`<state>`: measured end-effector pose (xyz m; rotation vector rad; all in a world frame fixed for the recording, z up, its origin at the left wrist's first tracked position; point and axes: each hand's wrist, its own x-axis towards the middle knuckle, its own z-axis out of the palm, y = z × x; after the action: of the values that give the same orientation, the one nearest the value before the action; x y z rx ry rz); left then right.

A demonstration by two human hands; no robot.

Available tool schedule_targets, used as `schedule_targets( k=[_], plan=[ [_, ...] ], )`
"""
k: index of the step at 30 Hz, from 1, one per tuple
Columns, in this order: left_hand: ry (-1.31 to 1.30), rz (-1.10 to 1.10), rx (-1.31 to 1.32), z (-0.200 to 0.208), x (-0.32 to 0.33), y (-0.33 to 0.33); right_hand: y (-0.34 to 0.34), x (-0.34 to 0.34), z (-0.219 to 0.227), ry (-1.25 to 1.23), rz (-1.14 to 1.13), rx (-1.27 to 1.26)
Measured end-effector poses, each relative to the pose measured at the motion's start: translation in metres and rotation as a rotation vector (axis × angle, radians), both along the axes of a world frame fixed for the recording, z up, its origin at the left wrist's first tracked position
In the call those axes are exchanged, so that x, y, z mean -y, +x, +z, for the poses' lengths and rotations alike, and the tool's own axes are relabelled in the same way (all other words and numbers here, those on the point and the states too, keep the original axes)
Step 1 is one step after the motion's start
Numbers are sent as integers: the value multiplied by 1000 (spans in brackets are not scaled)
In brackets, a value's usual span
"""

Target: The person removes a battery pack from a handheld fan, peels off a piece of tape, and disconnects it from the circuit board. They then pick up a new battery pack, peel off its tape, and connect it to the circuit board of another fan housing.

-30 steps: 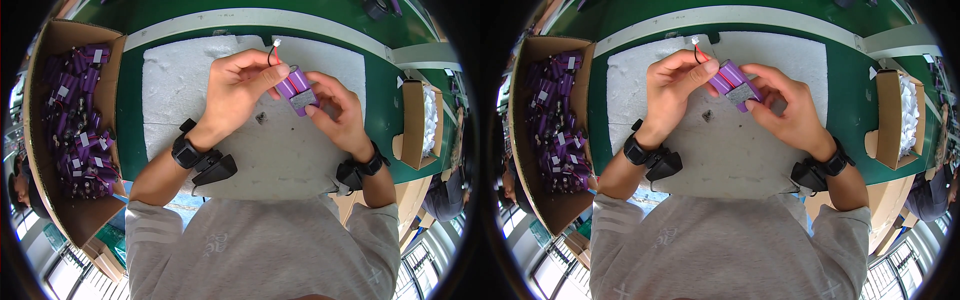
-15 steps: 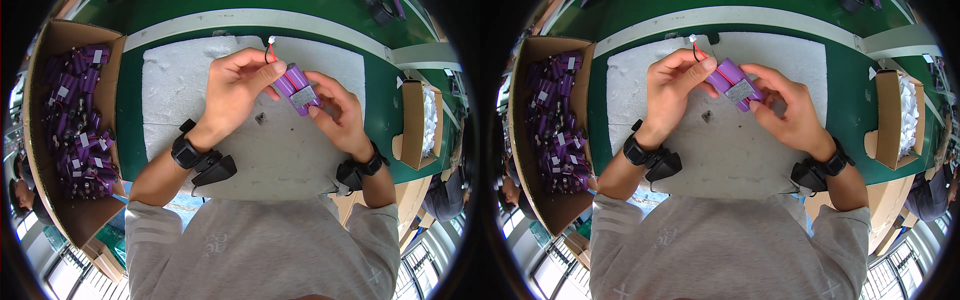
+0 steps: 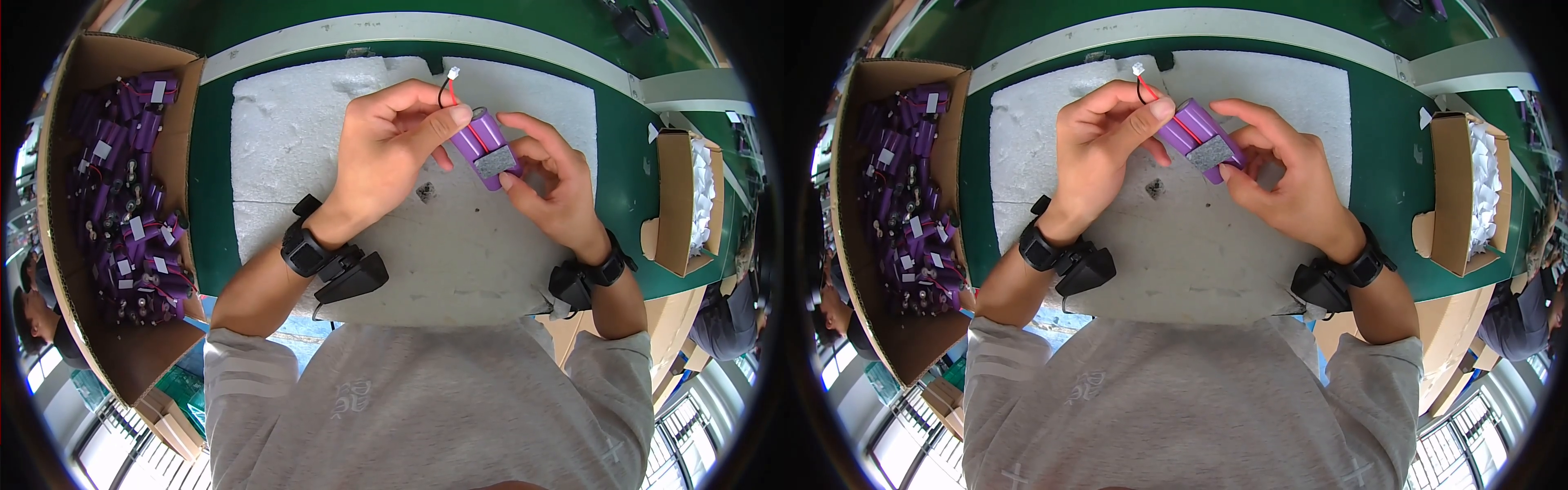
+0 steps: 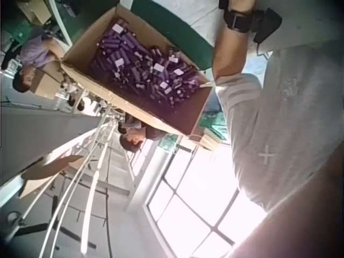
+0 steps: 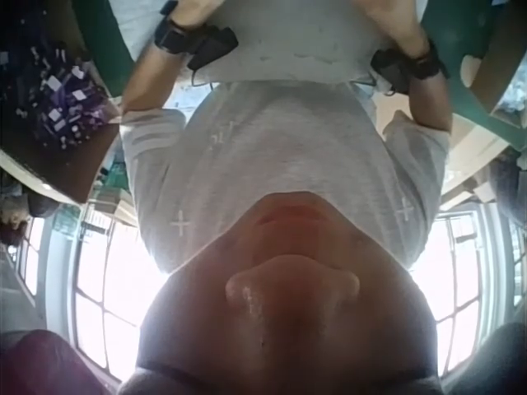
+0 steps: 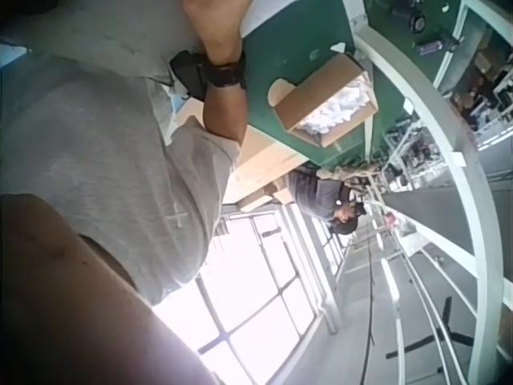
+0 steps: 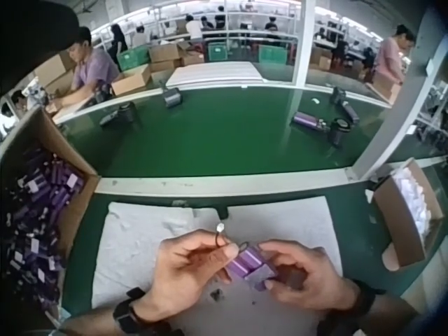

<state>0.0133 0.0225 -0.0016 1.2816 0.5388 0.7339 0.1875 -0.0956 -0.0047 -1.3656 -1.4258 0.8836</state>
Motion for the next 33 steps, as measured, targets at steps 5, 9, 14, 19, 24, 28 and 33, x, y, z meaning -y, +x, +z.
schedule_targets(
  k=[5, 9, 14, 19, 24, 28, 33],
  plan=[
    [8, -3, -3, -1, 1, 0, 2, -1, 2, -2, 9, 38],
    [-5, 2, 13, 0, 1, 0, -1, -1, 1, 5, -20, -8],
    [19, 8, 6, 0, -1, 0, 0, -1, 1, 7, -32, -48],
    [31, 20, 4, 0, -1, 0, 1, -1, 3, 37, -36, -15],
    [47, 24, -20, 1, 0, 0, 6, 0, 3, 9, 10, 3],
    [34, 19, -16, -1, 1, 0, 5, 1, 4, -40, -3, -34],
    [49, 22, -29, 1, 3, 0, 4, 1, 4, -33, -11, -56]
  ],
)
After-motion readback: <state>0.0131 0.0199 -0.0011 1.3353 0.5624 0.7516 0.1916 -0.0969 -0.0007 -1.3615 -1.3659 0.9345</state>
